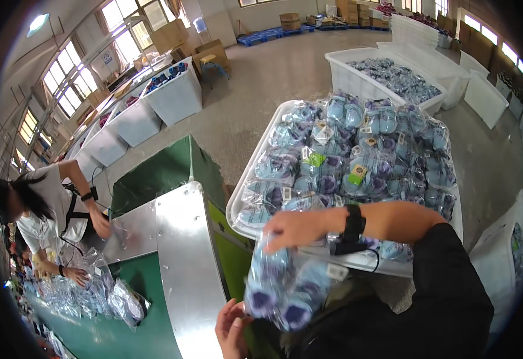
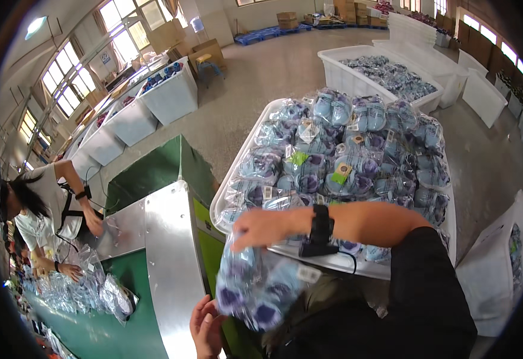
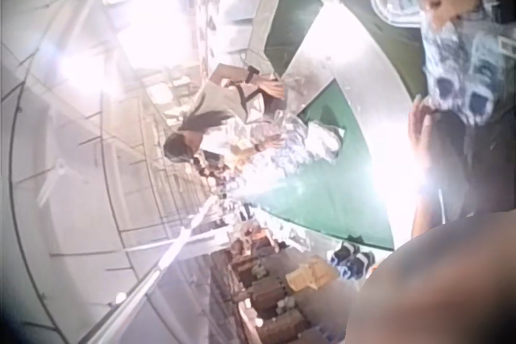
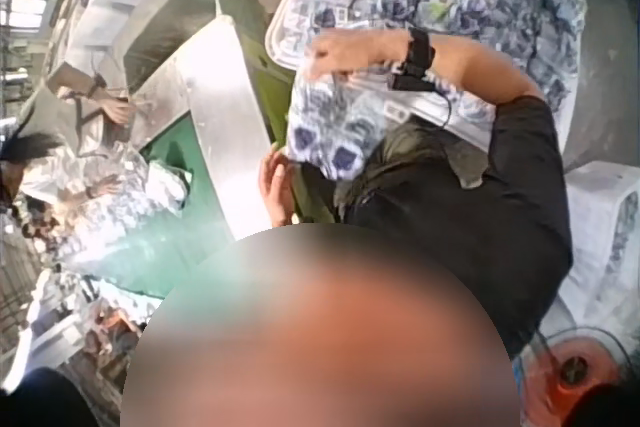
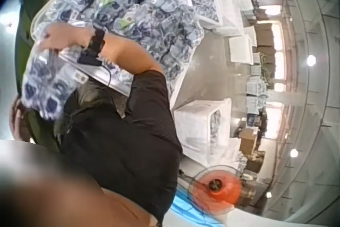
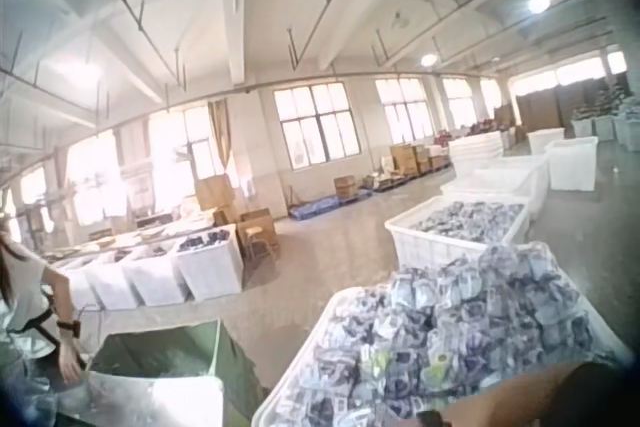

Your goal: The person repeatedly picks packaged goods from a large white bin and places them onto a green conveyor belt. The items are handled one by one and moved from the bin to the belt where other workers are visible in the background.

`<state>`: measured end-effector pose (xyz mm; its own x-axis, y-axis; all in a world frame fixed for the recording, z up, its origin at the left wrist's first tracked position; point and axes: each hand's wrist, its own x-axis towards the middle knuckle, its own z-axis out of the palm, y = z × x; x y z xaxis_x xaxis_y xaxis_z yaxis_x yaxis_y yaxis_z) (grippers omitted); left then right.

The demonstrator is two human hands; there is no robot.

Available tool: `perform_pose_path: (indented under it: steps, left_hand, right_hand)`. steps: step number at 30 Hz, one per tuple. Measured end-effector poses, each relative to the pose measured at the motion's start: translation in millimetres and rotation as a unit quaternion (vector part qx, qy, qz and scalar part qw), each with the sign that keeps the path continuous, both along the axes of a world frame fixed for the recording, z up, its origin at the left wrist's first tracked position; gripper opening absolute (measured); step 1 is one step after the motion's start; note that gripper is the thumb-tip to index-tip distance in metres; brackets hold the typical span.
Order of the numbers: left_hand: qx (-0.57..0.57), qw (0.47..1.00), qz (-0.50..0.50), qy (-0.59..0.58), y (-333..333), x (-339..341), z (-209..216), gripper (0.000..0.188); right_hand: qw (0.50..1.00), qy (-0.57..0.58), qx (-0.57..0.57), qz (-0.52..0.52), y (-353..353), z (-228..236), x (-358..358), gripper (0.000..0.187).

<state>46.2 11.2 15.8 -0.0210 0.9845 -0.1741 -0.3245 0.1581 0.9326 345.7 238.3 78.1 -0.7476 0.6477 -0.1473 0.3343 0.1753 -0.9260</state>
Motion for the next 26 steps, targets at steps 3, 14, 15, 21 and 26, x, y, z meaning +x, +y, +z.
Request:
perform_pose_path:
  steps: [3, 14, 15, 21, 26]
  left_hand:
    - [-0.029, 0.993, 0.063, 0.095, 8, -34, -24, 0.045]
    - [-0.127, 0.940, 0.235, 0.210, 26, -76, -84, 0.030]
    - [-0.141, 0.938, 0.239, 0.207, 26, -75, -84, 0.029]
    - [-0.190, 0.917, 0.256, 0.241, 15, -85, -85, 0.021]
    - [-0.256, 0.906, 0.266, 0.208, 26, -79, -73, 0.021]
  right_hand:
    - [0.989, 0.018, -0.002, -0.146, 72, -1, 41, 0.046]
    - [0.736, 0.319, -0.130, -0.583, 317, -81, 199, 0.041]
    - [0.730, 0.318, -0.105, -0.596, 336, -90, 209, 0.045]
    - [0.723, 0.141, 0.015, -0.676, 394, -185, 228, 0.076]
    - [0.731, 0.147, 0.048, -0.664, 403, -203, 245, 0.047]
